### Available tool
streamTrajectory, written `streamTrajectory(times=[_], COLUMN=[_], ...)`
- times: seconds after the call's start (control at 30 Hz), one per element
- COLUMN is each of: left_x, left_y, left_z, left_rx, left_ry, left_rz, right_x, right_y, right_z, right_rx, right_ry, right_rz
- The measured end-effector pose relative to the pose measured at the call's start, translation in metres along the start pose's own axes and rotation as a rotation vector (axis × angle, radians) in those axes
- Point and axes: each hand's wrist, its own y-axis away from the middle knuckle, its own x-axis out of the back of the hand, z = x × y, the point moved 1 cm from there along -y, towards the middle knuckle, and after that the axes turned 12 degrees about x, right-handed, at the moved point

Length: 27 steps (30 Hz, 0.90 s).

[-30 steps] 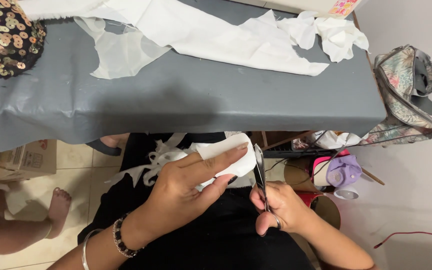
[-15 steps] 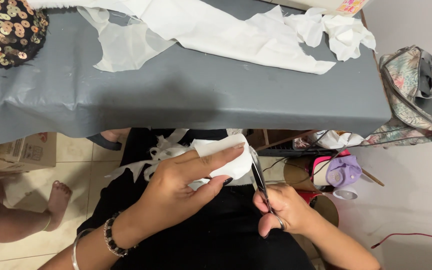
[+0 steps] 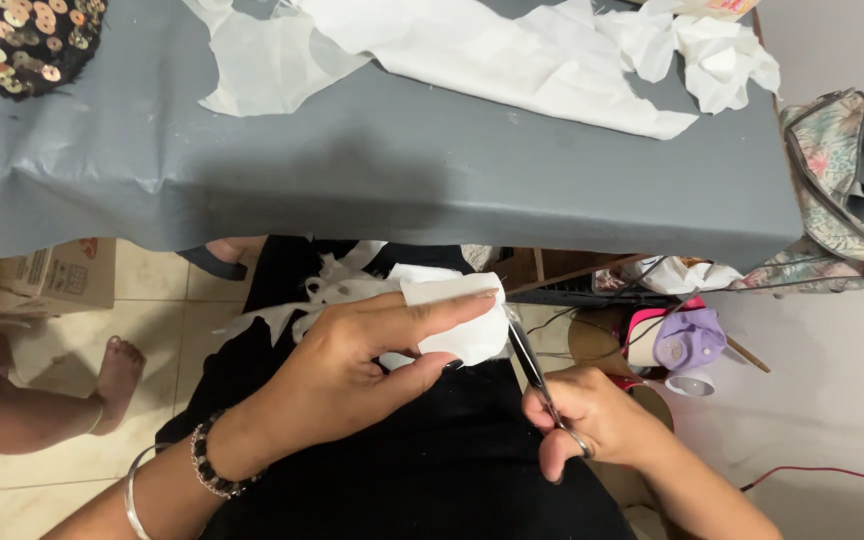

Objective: Trimming the edges of white fabric scraps using scissors

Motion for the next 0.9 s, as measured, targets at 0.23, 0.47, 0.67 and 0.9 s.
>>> streamTrajectory(times=[0.23, 0.47, 0.67, 0.9], left_x=[0.002, -0.008, -0.009, -0.018], left_y=[0.003, 0.003, 0.011, 0.012], left_z=[-0.006, -0.026, -0.04, -0.047], left_rx=[-0.001, 0.178, 0.373, 0.337], left_ry=[0.005, 0.022, 0.1, 0.052], left_rz=[-0.055, -0.174, -0.162, -0.157], right_x=[0.033, 0.003, 0.037, 0.059], right_y=[-0.016, -0.038, -0.014, 0.021], right_z=[-0.025, -0.018, -0.005, -0.014], right_rx=[0.121, -0.007, -0.118, 0.072], right_ry=[-0.084, -0.575, -0.299, -0.187], right_rz=[-0.169, 0.339, -0.16, -0.16])
